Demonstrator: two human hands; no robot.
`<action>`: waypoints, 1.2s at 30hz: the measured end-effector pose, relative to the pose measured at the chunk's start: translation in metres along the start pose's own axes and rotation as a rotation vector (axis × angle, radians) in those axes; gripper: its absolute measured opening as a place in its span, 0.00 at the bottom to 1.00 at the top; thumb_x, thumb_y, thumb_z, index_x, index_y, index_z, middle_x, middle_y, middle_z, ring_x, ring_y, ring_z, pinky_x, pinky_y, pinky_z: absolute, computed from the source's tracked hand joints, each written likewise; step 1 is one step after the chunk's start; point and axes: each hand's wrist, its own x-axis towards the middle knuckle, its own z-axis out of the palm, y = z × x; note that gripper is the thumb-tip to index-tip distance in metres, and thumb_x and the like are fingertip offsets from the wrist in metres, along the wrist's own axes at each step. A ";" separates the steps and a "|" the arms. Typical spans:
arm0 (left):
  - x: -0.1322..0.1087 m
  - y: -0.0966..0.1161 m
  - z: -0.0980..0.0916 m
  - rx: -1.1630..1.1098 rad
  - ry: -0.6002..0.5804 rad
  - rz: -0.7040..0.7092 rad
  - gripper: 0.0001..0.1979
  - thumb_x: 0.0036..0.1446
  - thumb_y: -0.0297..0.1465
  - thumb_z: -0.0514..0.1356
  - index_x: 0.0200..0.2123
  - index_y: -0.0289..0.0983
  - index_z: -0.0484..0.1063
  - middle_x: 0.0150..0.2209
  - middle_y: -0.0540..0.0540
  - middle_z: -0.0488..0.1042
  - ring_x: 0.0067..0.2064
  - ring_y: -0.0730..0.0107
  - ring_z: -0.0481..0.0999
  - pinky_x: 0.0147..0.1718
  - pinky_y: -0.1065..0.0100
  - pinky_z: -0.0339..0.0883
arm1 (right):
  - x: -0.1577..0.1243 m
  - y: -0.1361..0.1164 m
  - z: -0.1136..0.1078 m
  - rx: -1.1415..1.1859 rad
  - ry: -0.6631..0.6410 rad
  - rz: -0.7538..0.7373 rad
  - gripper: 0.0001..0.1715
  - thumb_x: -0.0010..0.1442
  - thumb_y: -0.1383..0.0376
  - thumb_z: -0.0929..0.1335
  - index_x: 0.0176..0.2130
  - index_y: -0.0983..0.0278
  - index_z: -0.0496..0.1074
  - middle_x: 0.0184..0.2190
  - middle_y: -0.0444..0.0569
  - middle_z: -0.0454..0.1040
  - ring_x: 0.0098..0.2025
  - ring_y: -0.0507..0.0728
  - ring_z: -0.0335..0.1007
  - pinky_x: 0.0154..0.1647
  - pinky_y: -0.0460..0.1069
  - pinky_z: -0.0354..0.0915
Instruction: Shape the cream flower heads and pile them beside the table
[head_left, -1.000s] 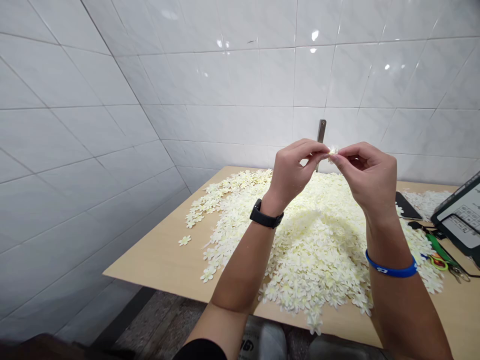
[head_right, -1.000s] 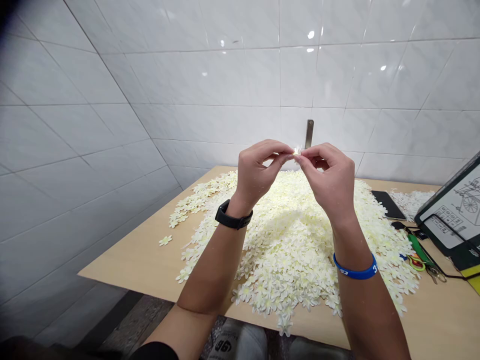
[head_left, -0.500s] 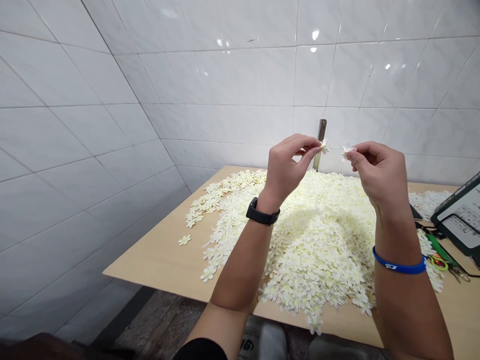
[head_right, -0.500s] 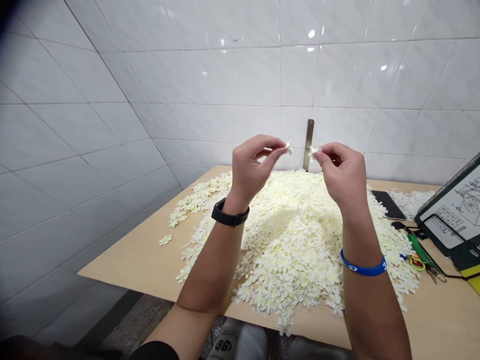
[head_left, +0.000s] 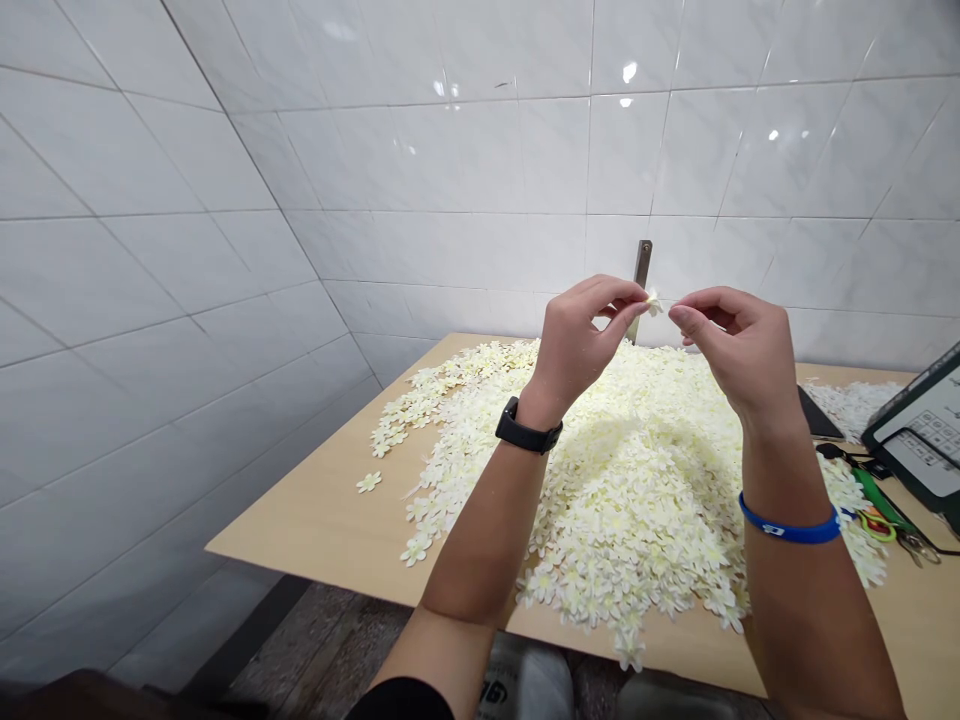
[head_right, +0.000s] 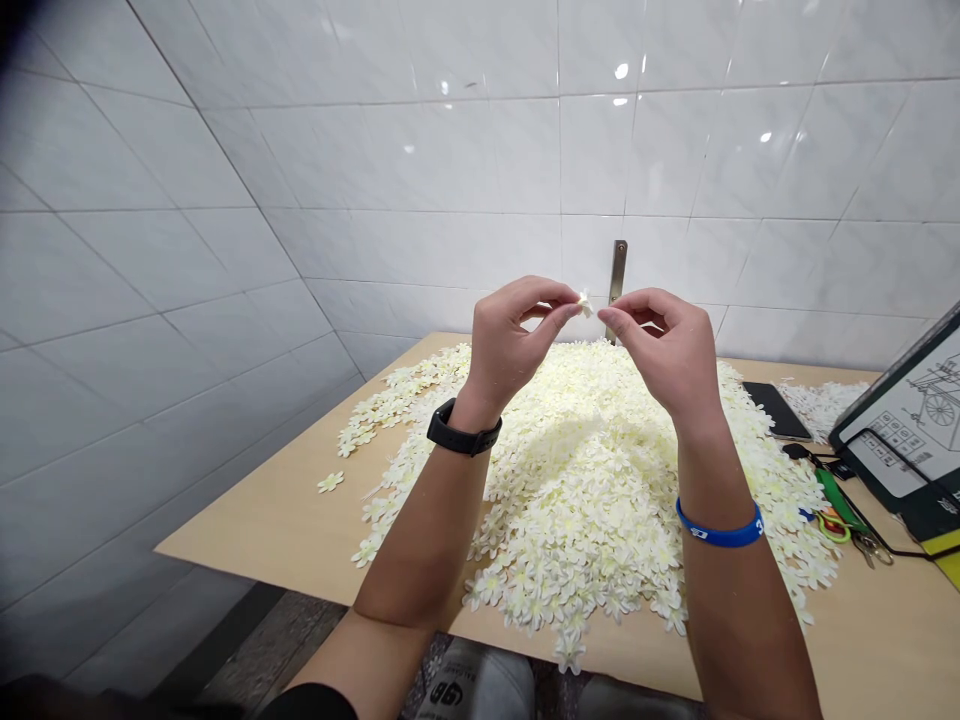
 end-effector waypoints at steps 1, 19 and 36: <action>0.000 0.000 0.001 0.005 -0.006 0.010 0.02 0.65 0.28 0.64 0.38 0.39 0.78 0.37 0.50 0.81 0.39 0.77 0.79 0.37 0.74 0.79 | -0.002 -0.004 0.001 0.053 -0.023 -0.032 0.10 0.58 0.57 0.74 0.34 0.61 0.79 0.32 0.48 0.79 0.32 0.54 0.74 0.33 0.51 0.71; 0.001 0.002 0.002 0.005 -0.004 -0.004 0.03 0.65 0.29 0.63 0.38 0.39 0.77 0.37 0.49 0.81 0.39 0.77 0.79 0.36 0.73 0.78 | -0.006 -0.010 0.008 0.023 0.114 -0.112 0.08 0.57 0.62 0.75 0.29 0.61 0.75 0.26 0.43 0.74 0.27 0.51 0.68 0.29 0.50 0.66; 0.001 0.004 0.001 0.003 -0.032 -0.005 0.03 0.66 0.30 0.63 0.38 0.38 0.76 0.37 0.49 0.80 0.39 0.77 0.79 0.37 0.73 0.78 | -0.007 -0.015 0.004 -0.014 0.020 -0.093 0.07 0.59 0.59 0.74 0.34 0.60 0.77 0.33 0.47 0.78 0.32 0.54 0.72 0.33 0.51 0.69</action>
